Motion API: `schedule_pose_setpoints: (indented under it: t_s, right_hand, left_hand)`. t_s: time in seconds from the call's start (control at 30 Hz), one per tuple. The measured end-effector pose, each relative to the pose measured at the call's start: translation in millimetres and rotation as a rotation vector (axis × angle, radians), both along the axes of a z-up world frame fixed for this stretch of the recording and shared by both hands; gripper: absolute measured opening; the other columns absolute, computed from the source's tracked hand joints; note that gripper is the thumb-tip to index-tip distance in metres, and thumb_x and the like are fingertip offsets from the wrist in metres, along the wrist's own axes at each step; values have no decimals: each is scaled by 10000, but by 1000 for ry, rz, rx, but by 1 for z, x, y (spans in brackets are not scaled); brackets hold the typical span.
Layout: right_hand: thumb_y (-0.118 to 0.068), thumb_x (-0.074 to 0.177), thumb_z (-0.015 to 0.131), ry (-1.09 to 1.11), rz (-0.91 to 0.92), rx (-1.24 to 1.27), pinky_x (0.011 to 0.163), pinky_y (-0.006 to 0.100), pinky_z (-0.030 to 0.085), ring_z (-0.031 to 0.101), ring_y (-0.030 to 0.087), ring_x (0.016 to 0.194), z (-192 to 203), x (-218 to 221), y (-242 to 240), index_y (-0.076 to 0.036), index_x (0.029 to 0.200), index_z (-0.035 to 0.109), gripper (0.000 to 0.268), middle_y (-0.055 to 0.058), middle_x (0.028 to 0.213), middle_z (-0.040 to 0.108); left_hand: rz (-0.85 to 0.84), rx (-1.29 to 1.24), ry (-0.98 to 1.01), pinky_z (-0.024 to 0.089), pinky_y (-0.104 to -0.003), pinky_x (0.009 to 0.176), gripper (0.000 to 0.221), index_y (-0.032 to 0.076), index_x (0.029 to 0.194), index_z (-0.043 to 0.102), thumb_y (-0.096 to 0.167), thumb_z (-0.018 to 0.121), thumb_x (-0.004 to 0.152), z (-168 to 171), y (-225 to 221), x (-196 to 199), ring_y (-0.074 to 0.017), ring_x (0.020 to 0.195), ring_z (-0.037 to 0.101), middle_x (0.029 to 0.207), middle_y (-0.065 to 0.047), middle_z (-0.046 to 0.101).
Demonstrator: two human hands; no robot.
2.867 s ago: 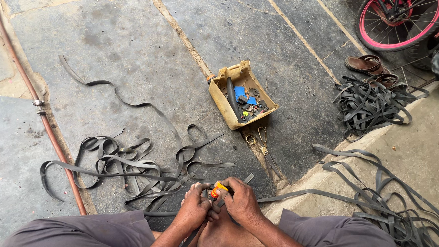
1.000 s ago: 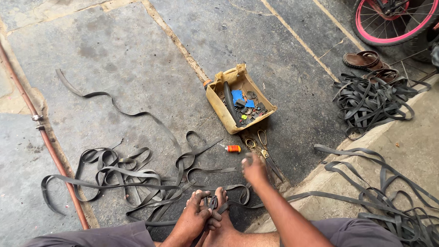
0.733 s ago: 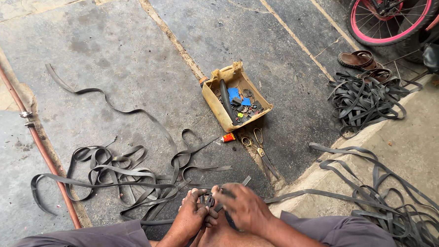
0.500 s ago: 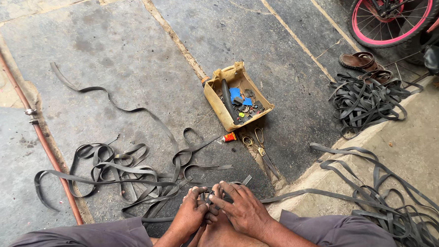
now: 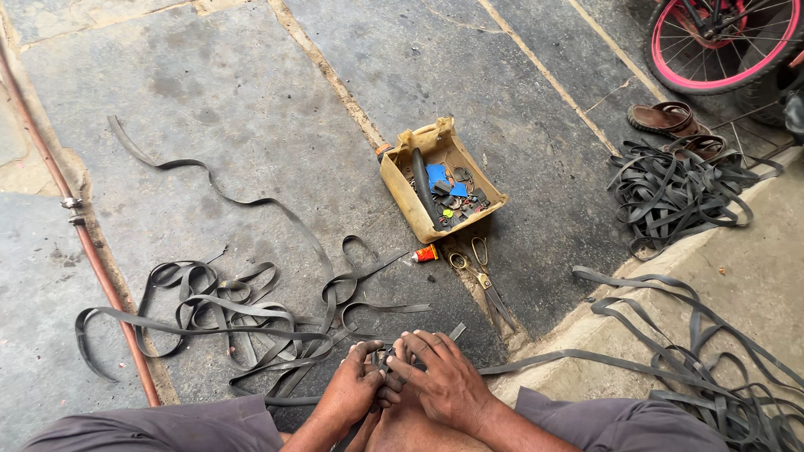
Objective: The person is using a file to sand down the ends of rubber strips, applying adhesive from a small orange tube, and then pressing the ends together to join them into loops.
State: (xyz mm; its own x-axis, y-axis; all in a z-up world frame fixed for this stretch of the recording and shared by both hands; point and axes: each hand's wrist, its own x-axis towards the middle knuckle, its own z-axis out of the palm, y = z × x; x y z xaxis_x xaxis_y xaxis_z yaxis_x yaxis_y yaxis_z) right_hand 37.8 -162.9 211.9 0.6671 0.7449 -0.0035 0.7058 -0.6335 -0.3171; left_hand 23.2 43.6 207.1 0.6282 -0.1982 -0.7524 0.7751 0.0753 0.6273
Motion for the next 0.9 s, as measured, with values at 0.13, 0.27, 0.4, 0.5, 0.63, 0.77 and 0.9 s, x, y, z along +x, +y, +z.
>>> schedule_pose_setpoints:
  t_s: [0.13,0.27,0.4,0.5,0.63,0.77,0.9]
  right_hand:
    - [-87,862,631,-42,-8,55,1101,590,337,439,414,1360,-7,-2,-1,-213,1431,607,584,239,1461,460]
    - [-78,865,624,-27,-14,45,1141,579,344,460,394,1372,-5,-1,-2,-196,1385,614,533,217,1459,487]
    - [-80,851,627,-23,-15,77,1129,572,354,461,410,1369,-1,1,-4,-187,1417,601,577,235,1463,482]
    - [-82,843,630,-38,-15,76,1142,566,362,473,393,1379,0,1,-3,-188,1374,610,542,214,1455,500]
    - [-78,816,641,-84,28,75,1080,589,354,466,421,1330,-5,0,-1,-207,1403,631,601,250,1429,503]
    - [-85,884,630,-77,-51,108,1142,558,383,479,378,1375,-5,0,-5,-165,1371,594,495,204,1442,518]
    - [-87,862,636,-39,-100,70,1103,583,361,463,403,1346,-7,0,-1,-169,1393,586,540,228,1428,500]
  left_hand:
    - [-38,28,-9,587,-308,626,572,68,1530,333,7,469,978,-2,-2,0,-158,705,715,889,-147,732]
    - [6,-22,-18,608,-306,635,571,54,1523,335,-8,462,970,-5,-2,0,-168,706,733,895,-153,728]
    - [1,-21,-2,584,-302,626,567,65,1520,337,-6,463,972,-6,-4,0,-162,701,725,902,-146,731]
    - [37,-52,-8,589,-309,619,568,57,1506,359,-31,463,954,-5,-3,-2,-171,690,724,903,-140,725]
    - [-22,10,-41,568,-308,601,572,61,1508,356,-37,456,953,-13,-2,-2,-173,698,719,897,-165,731]
    - [22,-28,-111,637,-321,700,569,17,1477,388,-66,476,921,-24,-4,-5,-192,780,752,924,-156,726]
    - [-93,156,-284,608,-316,845,552,-20,1425,451,-54,507,876,-29,-3,-5,-180,847,795,1002,-133,718]
